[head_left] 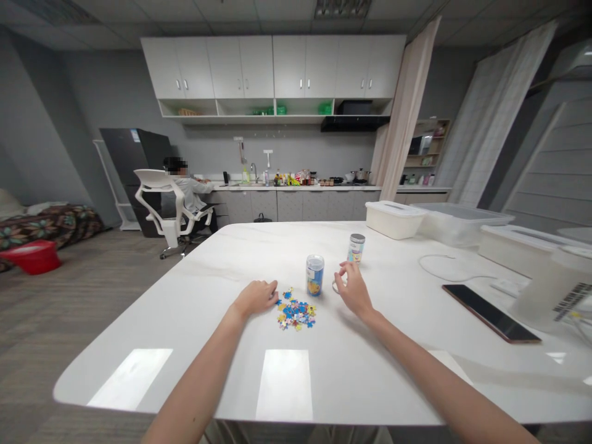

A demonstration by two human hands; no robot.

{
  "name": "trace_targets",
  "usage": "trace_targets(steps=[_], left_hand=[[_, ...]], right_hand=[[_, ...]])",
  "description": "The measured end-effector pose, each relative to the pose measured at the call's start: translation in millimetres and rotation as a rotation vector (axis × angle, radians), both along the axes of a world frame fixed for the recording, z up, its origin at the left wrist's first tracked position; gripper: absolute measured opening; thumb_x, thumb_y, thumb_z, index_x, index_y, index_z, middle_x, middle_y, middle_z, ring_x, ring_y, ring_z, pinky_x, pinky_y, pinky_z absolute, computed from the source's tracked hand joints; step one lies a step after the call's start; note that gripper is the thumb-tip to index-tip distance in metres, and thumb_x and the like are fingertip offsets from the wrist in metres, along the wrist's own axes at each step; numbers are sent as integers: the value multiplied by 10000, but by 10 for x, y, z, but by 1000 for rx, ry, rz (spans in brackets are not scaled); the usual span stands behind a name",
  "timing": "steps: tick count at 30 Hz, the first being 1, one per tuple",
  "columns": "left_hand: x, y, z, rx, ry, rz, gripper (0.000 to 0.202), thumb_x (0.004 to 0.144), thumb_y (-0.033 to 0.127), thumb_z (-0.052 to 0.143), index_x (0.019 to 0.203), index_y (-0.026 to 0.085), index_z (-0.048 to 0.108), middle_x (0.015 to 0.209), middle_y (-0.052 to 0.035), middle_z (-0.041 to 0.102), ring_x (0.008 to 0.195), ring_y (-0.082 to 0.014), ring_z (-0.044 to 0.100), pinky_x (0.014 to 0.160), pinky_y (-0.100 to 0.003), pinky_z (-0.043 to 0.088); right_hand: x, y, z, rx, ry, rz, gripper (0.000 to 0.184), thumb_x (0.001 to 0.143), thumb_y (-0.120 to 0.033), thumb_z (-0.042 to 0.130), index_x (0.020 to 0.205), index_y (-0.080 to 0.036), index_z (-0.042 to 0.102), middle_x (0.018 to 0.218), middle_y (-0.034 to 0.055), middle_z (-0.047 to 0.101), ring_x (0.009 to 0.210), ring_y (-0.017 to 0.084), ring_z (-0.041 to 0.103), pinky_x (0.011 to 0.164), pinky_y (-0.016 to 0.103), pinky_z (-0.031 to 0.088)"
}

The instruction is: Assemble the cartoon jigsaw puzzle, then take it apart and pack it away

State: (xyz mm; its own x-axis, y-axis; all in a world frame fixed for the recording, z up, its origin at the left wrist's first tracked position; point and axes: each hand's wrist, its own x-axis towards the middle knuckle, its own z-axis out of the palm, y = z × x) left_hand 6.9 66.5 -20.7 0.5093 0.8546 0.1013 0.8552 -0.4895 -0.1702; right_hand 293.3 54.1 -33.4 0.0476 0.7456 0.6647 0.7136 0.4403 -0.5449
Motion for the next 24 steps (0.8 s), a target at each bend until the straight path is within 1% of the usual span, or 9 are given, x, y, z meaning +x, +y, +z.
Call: trace_targets(steps=[1, 2, 4, 7, 10, 13, 15, 19, 24], left_hand=[[-7, -2, 6, -6, -10, 10, 322, 925, 289, 334, 1019, 142, 604, 806, -146, 702, 766, -282, 678, 677, -352, 463], [-14, -4, 13, -13, -20, 20, 317, 923, 274, 334, 1037, 143, 599, 805, -144, 701, 762, -280, 677, 673, -348, 461], [-30, -16, 31, -30, -43, 38, 309, 925, 283, 345, 1042, 156, 601, 802, -134, 699, 770, -274, 675, 674, -337, 456], [-57, -51, 64, -61, -83, 60, 323, 941, 373, 357, 1009, 193, 617, 794, -98, 693, 801, -252, 670, 693, -313, 450], [-83, -99, 94, -174, -201, 75, 366, 891, 510, 453, 1039, 217, 615, 790, -60, 684, 827, -231, 655, 718, -289, 451], [-88, -133, 127, -314, -356, 99, 523, 772, 580, 590, 1149, 219, 583, 794, -36, 674, 839, -227, 638, 738, -279, 453], [-78, -140, 154, -355, -406, 111, 511, 742, 559, 620, 1119, 215, 608, 801, -29, 672, 808, -216, 633, 734, -270, 448], [-59, -136, 203, -403, -422, 85, 346, 774, 490, 587, 934, 193, 667, 720, -18, 658, 691, -182, 615, 661, -248, 428], [-57, -136, 207, -385, -397, 78, 288, 804, 438, 571, 921, 192, 665, 671, -8, 640, 651, -165, 599, 619, -237, 416]], right_hand=[[-65, -64, 23, 57, 31, 72, 44, 874, -234, 453, 895, -206, 479, 1060, 98, 529, 1036, 225, 542, 886, 384, 472], [-139, -134, 33, 81, 13, 162, 83, 871, -217, 457, 950, -204, 478, 1047, 95, 537, 1001, 219, 553, 861, 382, 486], [-291, -275, 10, 49, -107, 370, 157, 868, -175, 458, 1019, -198, 494, 1029, 89, 571, 979, 207, 569, 864, 373, 495], [-464, -429, -89, -66, -275, 593, 317, 873, -184, 496, 1190, -172, 506, 1218, 127, 575, 1154, 216, 541, 1000, 394, 448], [-528, -485, -179, -182, -409, 642, 462, 872, -273, 556, 1313, -154, 489, 1410, 164, 479, 1300, 273, 454, 1074, 464, 385], [-526, -485, -208, -228, -456, 641, 468, 897, -312, 541, 1342, -177, 497, 1446, 146, 459, 1327, 282, 436, 1086, 495, 365], [-521, -480, -205, -214, -427, 645, 420, 908, -306, 531, 1313, -197, 527, 1425, 130, 490, 1308, 266, 464, 1075, 487, 382], [-530, -473, -182, -186, -350, 660, 316, 896, -270, 563, 1204, -206, 594, 1328, 121, 582, 1254, 246, 522, 1036, 453, 428], [-547, -447, -137, -195, -269, 671, 196, 873, -182, 578, 1057, -209, 639, 1154, 90, 666, 1093, 212, 618, 949, 387, 486]])
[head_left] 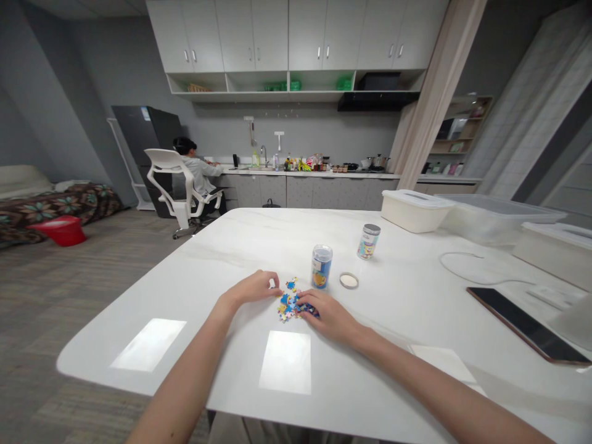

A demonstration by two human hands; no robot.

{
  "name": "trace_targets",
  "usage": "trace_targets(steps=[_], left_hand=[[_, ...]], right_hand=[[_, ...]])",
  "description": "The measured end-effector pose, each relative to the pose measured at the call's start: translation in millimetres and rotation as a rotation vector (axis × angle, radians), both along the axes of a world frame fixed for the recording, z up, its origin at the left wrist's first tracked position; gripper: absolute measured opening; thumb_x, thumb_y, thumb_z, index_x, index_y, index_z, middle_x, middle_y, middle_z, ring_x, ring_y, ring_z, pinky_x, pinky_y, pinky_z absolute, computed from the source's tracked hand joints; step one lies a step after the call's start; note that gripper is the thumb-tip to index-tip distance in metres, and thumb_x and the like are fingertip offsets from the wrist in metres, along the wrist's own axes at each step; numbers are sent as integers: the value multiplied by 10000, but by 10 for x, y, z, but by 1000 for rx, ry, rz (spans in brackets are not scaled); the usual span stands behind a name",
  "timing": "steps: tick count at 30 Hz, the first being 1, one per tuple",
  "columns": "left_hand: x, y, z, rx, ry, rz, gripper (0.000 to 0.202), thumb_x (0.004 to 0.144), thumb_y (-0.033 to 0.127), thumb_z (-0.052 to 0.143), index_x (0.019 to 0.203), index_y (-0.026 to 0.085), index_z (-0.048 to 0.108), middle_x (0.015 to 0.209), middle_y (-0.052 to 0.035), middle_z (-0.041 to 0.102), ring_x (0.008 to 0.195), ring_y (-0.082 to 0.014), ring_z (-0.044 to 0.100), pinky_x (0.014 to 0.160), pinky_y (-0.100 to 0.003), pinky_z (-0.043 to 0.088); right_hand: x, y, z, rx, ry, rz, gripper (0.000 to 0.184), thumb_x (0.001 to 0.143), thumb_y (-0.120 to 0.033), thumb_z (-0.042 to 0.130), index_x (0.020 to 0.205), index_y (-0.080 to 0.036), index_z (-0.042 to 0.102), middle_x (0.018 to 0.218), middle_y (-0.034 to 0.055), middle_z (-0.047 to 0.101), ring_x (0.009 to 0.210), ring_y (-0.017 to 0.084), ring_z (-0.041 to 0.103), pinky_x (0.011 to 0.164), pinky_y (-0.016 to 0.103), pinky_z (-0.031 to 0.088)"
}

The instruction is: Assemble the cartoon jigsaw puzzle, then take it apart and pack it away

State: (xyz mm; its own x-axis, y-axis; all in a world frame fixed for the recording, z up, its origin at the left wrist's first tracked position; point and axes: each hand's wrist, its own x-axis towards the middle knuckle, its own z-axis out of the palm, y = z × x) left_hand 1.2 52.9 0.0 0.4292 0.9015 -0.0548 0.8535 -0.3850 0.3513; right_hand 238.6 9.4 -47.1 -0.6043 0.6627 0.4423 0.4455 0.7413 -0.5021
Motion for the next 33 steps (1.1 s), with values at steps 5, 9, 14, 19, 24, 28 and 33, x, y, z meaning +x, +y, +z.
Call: trace_targets(steps=[5, 9, 14, 19, 24, 28, 33], left_hand=[[-54, 30, -9, 13, 19, -11, 305, 832, 435, 542, 976, 194, 661, 693, -18, 659, 701, -182, 618, 668, -252, 426], [-108, 53, -1, -21, -11, -25, 349, 787, 447, 598, 1024, 198, 660, 767, -27, 687, 732, -187, 632, 703, -254, 438], [-99, 39, 0, -86, -89, -11, 323, 770, 424, 609, 980, 187, 672, 770, -28, 694, 699, -179, 634, 671, -244, 444], [-149, 50, 6, -105, -102, 2, 354, 737, 440, 637, 977, 185, 687, 748, -21, 675, 688, -173, 620, 653, -238, 440], [-224, 82, 10, -122, -88, 19, 341, 712, 384, 635, 991, 195, 691, 736, 0, 660, 682, -157, 607, 657, -225, 439], [-220, 84, 5, -130, -70, 30, 317, 728, 355, 604, 980, 182, 687, 754, -10, 669, 698, -160, 614, 659, -226, 440], [-214, 79, -17, -141, -62, 46, 342, 730, 375, 609, 1002, 174, 654, 816, -30, 686, 715, -171, 630, 657, -235, 444]], right_hand=[[-15, 28, 34, -46, 44, -8, 210, 840, -112, 579, 1016, -210, 639, 1085, 65, 673, 1037, 194, 629, 908, 354, 496], [-32, 54, 31, -46, 55, 8, 229, 839, -112, 578, 1045, -201, 625, 1095, 79, 661, 1019, 196, 632, 893, 356, 500], [-24, 66, 12, -33, 56, 62, 223, 868, -99, 524, 1034, -209, 625, 1143, 86, 647, 1061, 192, 624, 905, 366, 503], [15, 36, 7, -1, 15, 83, 236, 870, -107, 516, 1049, -218, 622, 1210, 98, 609, 1141, 207, 589, 958, 394, 482], [29, 11, 38, 44, -4, 80, 272, 867, -113, 492, 1089, -235, 593, 1241, 96, 570, 1126, 211, 581, 945, 400, 488], [70, 62, 97, 149, 158, -54, 279, 865, -110, 459, 1108, -223, 534, 1097, 90, 582, 1042, 217, 579, 908, 399, 486], [188, 202, 119, 201, 277, -252, 183, 839, -130, 451, 993, -216, 495, 879, 43, 557, 799, 189, 562, 750, 340, 485]])
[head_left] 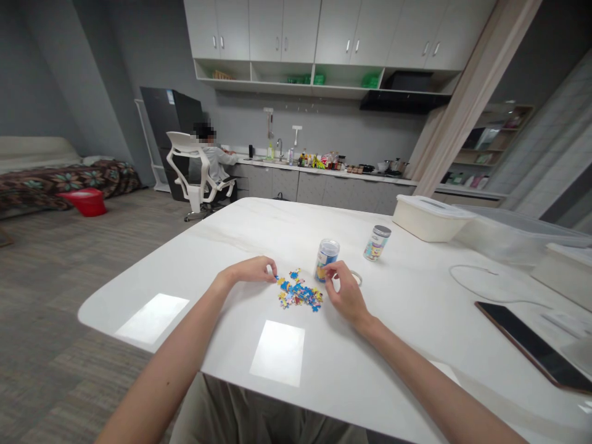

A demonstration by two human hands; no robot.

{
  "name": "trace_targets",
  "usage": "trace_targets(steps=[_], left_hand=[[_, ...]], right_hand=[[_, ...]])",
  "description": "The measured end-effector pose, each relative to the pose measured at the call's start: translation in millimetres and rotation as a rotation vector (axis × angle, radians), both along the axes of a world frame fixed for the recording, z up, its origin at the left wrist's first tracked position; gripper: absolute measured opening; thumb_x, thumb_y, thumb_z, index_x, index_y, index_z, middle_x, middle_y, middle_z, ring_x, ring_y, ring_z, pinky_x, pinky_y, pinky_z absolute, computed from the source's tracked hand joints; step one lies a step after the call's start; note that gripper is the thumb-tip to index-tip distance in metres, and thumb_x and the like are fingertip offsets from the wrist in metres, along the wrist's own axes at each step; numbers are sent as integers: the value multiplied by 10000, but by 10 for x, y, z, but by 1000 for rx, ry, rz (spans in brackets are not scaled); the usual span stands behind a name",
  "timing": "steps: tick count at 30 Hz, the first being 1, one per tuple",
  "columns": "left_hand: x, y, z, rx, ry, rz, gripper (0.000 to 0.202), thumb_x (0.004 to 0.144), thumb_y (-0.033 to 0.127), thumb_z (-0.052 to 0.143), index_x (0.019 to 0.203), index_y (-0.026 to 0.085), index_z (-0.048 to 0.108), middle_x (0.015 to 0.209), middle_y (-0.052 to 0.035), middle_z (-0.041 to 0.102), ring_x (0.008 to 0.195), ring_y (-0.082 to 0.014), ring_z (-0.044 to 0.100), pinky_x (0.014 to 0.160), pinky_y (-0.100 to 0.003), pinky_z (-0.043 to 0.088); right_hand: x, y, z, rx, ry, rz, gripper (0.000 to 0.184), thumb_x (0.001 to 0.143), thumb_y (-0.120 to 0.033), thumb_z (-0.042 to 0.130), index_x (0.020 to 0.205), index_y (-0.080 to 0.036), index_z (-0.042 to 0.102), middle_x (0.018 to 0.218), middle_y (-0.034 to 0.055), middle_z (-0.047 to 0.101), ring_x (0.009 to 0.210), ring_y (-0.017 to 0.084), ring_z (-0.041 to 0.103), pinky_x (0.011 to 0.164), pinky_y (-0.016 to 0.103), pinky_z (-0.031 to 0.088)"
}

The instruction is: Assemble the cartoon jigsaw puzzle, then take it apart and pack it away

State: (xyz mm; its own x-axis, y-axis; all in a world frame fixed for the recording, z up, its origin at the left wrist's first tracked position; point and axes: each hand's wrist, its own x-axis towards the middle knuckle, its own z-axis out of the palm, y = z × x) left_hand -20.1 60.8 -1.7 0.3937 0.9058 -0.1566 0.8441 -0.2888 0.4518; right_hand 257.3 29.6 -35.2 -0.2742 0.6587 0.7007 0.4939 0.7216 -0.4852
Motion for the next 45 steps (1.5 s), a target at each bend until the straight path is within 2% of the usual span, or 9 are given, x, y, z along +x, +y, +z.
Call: trace_targets(steps=[9, 15, 19, 23, 28, 32, 35, 40, 45], left_hand=[[22, -1, 10, -15, 31, -3, 365, 751, 425, 576, 1016, 180, 628, 831, -36, 687, 727, -182, 628, 661, -248, 438], [51, 13, -39, 2, 22, -27, 343, 735, 436, 583, 965, 181, 597, 790, -27, 677, 682, -171, 597, 608, -241, 412], [84, -8, -15, 8, 44, -62, 293, 769, 438, 568, 904, 182, 612, 755, -23, 676, 646, -161, 591, 602, -239, 405], [146, -28, -15, 240, 121, -77, 235, 831, 403, 545, 905, 198, 631, 678, -12, 642, 640, -163, 586, 617, -239, 390], [330, -74, -44, 543, 138, -85, 250, 918, 428, 501, 945, 210, 623, 540, 34, 551, 554, -145, 556, 568, -223, 355], [531, -170, -53, 913, -109, -61, 358, 960, 485, 430, 869, 201, 628, 449, 71, 472, 404, -89, 437, 481, -197, 297], [645, -260, -21, 1097, -269, -78, 359, 960, 472, 448, 848, 187, 634, 410, 93, 422, 359, -56, 379, 432, -179, 256], [686, -308, -5, 1200, -265, -153, 253, 951, 336, 516, 811, 195, 673, 466, 63, 574, 385, -52, 482, 438, -175, 304], [652, -257, -66, 1158, -213, -195, 149, 918, 220, 557, 882, 228, 701, 684, 33, 732, 539, -84, 641, 507, -170, 389]], right_hand=[[54, 191, -136, -163, 261, -255, 300, 818, -245, 502, 1098, -221, 398, 911, 24, 473, 766, 167, 521, 701, 325, 470], [26, 300, -232, -218, 229, -294, 436, 746, -298, 599, 1131, -191, 425, 997, 67, 518, 824, 192, 554, 767, 374, 496], [11, 344, -278, -344, 196, -165, 544, 756, -316, 631, 1235, -211, 396, 1195, 120, 567, 1032, 232, 588, 885, 415, 482], [23, 319, -246, -412, 145, -108, 530, 784, -290, 628, 1257, -216, 401, 1168, 117, 613, 956, 222, 640, 872, 412, 487], [52, 230, -162, -251, 50, -132, 537, 730, -232, 677, 1214, -198, 446, 1138, 102, 607, 1060, 247, 585, 922, 425, 466], [46, 153, -116, -115, -32, -96, 454, 759, -161, 608, 1189, -202, 470, 1138, 99, 591, 1083, 257, 567, 938, 449, 456], [29, 111, -92, -83, -60, -71, 443, 768, -135, 575, 1192, -206, 468, 1138, 98, 586, 1083, 262, 561, 930, 452, 461], [-4, 54, -53, -43, -99, -36, 463, 745, -78, 537, 1188, -200, 476, 1128, 100, 585, 1074, 264, 555, 929, 453, 466], [-29, 5, -25, -12, -139, -18, 478, 721, -39, 508, 1171, -197, 492, 1115, 93, 586, 1055, 252, 553, 922, 436, 473]])
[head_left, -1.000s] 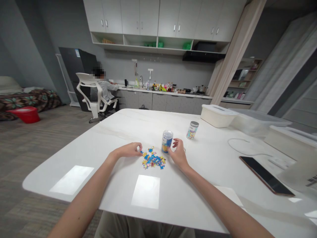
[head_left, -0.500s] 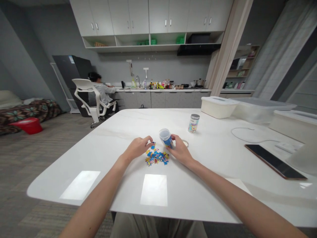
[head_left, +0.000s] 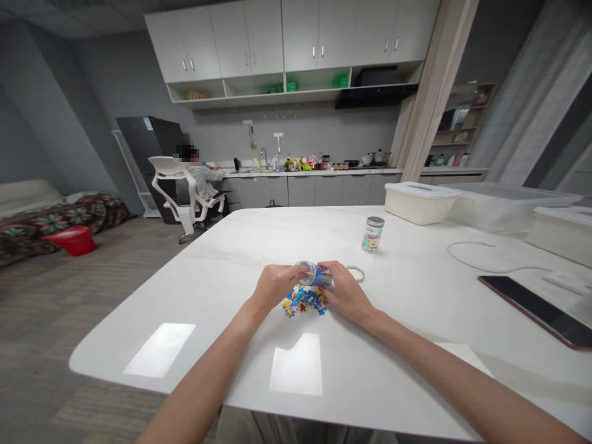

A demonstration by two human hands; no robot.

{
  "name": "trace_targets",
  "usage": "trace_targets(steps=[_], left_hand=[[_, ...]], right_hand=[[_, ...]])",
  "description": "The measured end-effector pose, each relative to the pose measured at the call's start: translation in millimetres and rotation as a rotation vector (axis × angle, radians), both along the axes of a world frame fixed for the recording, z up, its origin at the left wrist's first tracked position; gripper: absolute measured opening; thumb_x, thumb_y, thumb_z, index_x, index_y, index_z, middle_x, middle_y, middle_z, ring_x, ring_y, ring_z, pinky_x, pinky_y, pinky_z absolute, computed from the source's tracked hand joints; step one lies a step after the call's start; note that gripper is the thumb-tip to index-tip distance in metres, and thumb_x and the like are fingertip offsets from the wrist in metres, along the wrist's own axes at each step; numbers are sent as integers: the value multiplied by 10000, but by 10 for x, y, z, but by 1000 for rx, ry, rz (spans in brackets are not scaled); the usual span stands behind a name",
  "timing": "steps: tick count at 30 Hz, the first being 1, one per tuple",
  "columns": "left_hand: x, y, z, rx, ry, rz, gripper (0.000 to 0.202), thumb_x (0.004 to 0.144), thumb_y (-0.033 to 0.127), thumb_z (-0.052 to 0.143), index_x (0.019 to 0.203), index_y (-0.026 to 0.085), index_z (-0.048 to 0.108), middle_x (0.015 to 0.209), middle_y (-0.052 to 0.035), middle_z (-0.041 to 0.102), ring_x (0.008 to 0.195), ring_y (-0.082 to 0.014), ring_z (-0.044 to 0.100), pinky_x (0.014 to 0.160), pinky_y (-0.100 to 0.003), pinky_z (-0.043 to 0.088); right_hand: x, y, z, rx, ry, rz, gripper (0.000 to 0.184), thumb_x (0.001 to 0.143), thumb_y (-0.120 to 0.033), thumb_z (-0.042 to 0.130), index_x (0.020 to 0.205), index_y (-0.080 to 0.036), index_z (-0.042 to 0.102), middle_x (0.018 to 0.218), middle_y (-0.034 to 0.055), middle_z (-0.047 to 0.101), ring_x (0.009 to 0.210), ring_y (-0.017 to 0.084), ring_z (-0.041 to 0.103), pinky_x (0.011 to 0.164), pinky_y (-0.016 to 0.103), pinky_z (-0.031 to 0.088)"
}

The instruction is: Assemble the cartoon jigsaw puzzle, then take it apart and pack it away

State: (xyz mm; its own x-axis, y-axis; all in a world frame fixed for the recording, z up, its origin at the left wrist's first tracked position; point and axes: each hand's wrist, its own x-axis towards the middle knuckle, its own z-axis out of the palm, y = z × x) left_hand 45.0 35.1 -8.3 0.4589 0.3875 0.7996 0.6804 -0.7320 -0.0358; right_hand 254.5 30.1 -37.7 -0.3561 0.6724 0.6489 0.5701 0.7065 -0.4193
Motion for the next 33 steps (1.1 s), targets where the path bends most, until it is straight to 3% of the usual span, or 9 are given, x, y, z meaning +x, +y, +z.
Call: trace_targets(steps=[7, 11, 16, 20, 24, 28, 33], left_hand=[[-5, -16, 22, -69, 41, 69, 135, 877, 247, 622, 755, 212, 669, 622, 49, 707, 499, -80, 613, 491, -178, 369], [-33, -1, 10, -56, 117, 45, 167, 922, 198, 532, 830, 223, 669, 675, 40, 724, 545, -82, 634, 499, -177, 367], [-70, -37, 113, -80, 196, 171, 243, 983, 298, 427, 956, 195, 645, 566, 25, 664, 451, -97, 569, 461, -199, 320], [-175, -52, 229, -271, 389, 299, 315, 985, 365, 394, 976, 185, 652, 591, -14, 665, 556, -158, 631, 523, -225, 375], [-308, -21, 234, -571, 573, 348, 317, 909, 457, 502, 918, 210, 700, 735, -67, 706, 751, -228, 674, 637, -276, 451], [-340, 9, 164, -755, 556, 287, 324, 890, 434, 495, 1062, 233, 682, 835, -63, 713, 828, -216, 664, 711, -281, 474], [-272, -2, 131, -844, 507, 264, 316, 890, 328, 442, 1101, 223, 654, 813, -65, 699, 828, -213, 661, 690, -272, 468]], right_hand=[[8, -28, 13, -11, -10, -6, 495, 709, -40, 505, 1178, -197, 499, 1118, 91, 593, 1056, 254, 554, 914, 439, 478], [11, -30, 11, -13, -2, -5, 485, 712, -54, 514, 1174, -201, 512, 1118, 90, 599, 1056, 258, 556, 915, 445, 477], [43, 61, -69, -62, 106, -71, 458, 726, -126, 573, 1173, -200, 507, 1123, 94, 602, 1065, 257, 572, 937, 453, 466], [87, 177, -158, -248, 233, -192, 491, 730, -228, 644, 1189, -187, 474, 1125, 101, 620, 1027, 242, 604, 886, 418, 496], [108, 228, -195, -399, 281, -223, 494, 756, -300, 646, 1197, -176, 461, 1111, 120, 638, 997, 232, 625, 840, 391, 516], [101, 218, -189, -412, 268, -212, 477, 779, -281, 619, 1217, -178, 461, 1171, 136, 627, 1048, 231, 619, 876, 390, 504], [108, 216, -190, -400, 285, -203, 485, 761, -262, 632, 1209, -177, 466, 1153, 129, 635, 1040, 224, 621, 874, 388, 510]])
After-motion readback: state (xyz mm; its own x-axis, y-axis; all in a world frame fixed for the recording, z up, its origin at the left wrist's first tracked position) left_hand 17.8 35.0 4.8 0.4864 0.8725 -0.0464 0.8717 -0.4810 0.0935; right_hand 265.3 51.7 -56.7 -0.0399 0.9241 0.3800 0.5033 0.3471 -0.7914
